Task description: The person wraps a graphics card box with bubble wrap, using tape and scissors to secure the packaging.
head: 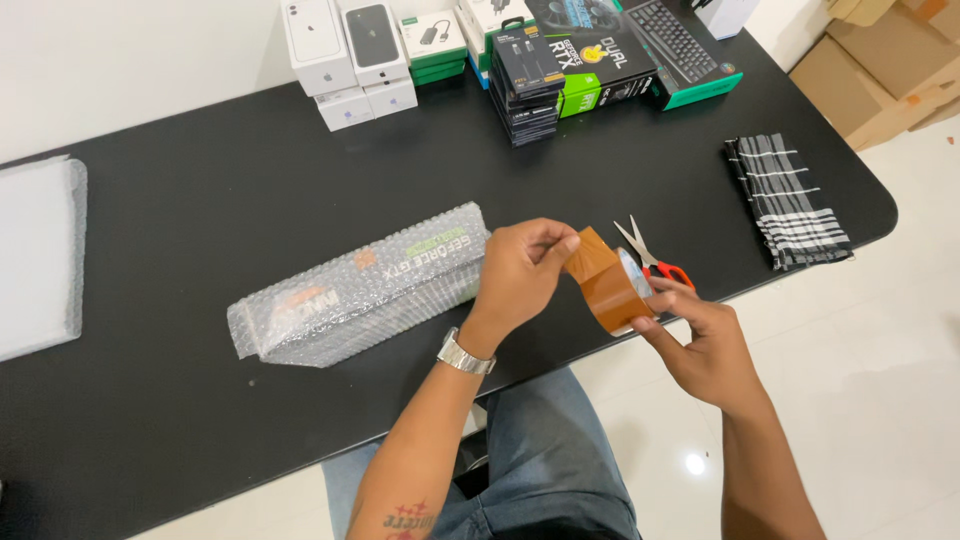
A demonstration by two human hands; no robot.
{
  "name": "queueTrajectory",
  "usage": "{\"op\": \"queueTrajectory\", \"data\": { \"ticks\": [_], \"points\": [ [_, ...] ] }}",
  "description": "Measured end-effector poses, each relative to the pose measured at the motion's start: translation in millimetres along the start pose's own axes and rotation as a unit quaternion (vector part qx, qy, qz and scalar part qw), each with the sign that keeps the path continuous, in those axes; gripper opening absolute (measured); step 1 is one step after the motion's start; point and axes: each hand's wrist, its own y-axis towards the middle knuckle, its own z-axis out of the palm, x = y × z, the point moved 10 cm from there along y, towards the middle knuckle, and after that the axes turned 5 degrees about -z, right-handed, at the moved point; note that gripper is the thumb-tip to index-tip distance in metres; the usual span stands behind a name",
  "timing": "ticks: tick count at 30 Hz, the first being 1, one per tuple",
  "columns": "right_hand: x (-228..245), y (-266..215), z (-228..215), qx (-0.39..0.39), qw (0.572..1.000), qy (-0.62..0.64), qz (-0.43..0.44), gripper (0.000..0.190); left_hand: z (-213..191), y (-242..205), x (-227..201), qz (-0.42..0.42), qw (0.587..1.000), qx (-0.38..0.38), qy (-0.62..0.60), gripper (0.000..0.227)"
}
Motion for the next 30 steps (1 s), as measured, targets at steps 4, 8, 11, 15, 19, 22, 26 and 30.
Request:
{"op": "queueTrajectory", "data": {
  "ticks": [4,8,11,15,19,22,26,30],
  "points": [
    [-21,-5,-10,-0.036,0.999,0.007,0.029,0.017,2,-6,-19,0.0,1.0,-0.016,0.008,0.007],
    [-1,-11,-30,-0.157,0.981,-0.104,0.046,0.032,13,-19,-33,0.085,0.988,-0.08,0.099,0.004],
    [21,-1,7,-0.128,0.989,-0.073,-0.002,0.05,35,-37,-30,0.158,0.947,-0.129,0.25,0.003],
    [19,-3,48,-0.139,0.985,-0.097,0.025,0.074,51,-46,-23,0.113,0.95,-0.108,0.269,0.009],
    [-22,-21,52,-0.167,0.967,-0.145,0.129,0.033,61,-49,-5,0.074,0.949,-0.087,0.294,0.012],
    [-48,-31,50,-0.163,0.948,-0.216,0.165,0.018,60,-45,2,0.053,0.965,-0.057,0.249,0.009],
    [-72,-40,40,-0.169,0.934,-0.29,0.122,0.014,44,-43,-18,0.033,0.992,-0.02,0.12,0.026],
    [-44,-21,22,-0.157,0.94,-0.285,0.101,0.011,7,-42,-26,0.047,0.994,-0.047,0.085,0.052]
  ]
}}
